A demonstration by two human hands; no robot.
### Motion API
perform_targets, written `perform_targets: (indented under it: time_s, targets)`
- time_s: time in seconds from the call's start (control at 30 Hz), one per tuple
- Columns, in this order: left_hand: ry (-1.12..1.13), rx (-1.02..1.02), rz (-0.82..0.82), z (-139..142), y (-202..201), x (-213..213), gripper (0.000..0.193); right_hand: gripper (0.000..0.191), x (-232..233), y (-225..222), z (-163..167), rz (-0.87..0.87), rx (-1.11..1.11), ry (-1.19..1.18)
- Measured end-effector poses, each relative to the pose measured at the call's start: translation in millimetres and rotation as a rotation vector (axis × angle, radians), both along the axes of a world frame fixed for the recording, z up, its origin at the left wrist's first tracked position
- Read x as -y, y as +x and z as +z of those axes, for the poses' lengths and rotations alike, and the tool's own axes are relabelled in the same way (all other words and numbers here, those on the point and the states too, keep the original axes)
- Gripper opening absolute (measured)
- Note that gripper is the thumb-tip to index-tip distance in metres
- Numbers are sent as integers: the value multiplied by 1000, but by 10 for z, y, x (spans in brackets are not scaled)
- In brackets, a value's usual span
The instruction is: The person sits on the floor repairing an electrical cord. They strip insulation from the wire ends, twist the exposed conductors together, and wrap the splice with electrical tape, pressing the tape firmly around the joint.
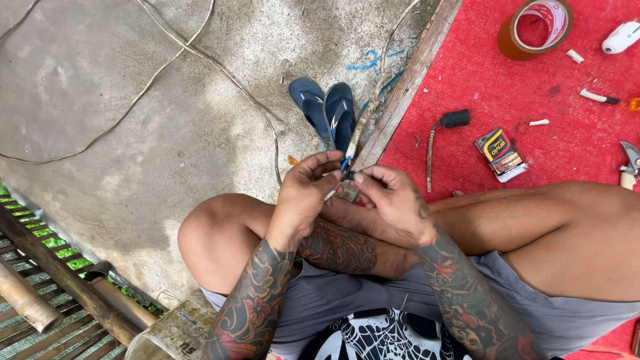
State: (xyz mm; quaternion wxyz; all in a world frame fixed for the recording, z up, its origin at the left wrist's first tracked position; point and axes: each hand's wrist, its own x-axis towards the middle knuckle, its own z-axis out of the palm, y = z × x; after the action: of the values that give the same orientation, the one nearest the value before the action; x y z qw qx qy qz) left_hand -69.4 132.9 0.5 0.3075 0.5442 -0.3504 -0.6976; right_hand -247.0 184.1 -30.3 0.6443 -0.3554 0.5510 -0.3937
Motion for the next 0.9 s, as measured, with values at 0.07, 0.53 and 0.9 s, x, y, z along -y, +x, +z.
perform_targets:
  time_s: [0.07, 0.53, 0.9]
  targets:
    - [-10, -15, -5, -71, -32, -10, 39, 18, -47, -11, 128, 24, -315, -204]
    - [-71, -26, 10, -148, 16, 21, 34, 25, -21, -7, 308, -322, 263, 256]
    - [-62, 6, -77, -76, -60, -65, 31, 22, -48, 69, -298, -243, 510, 290]
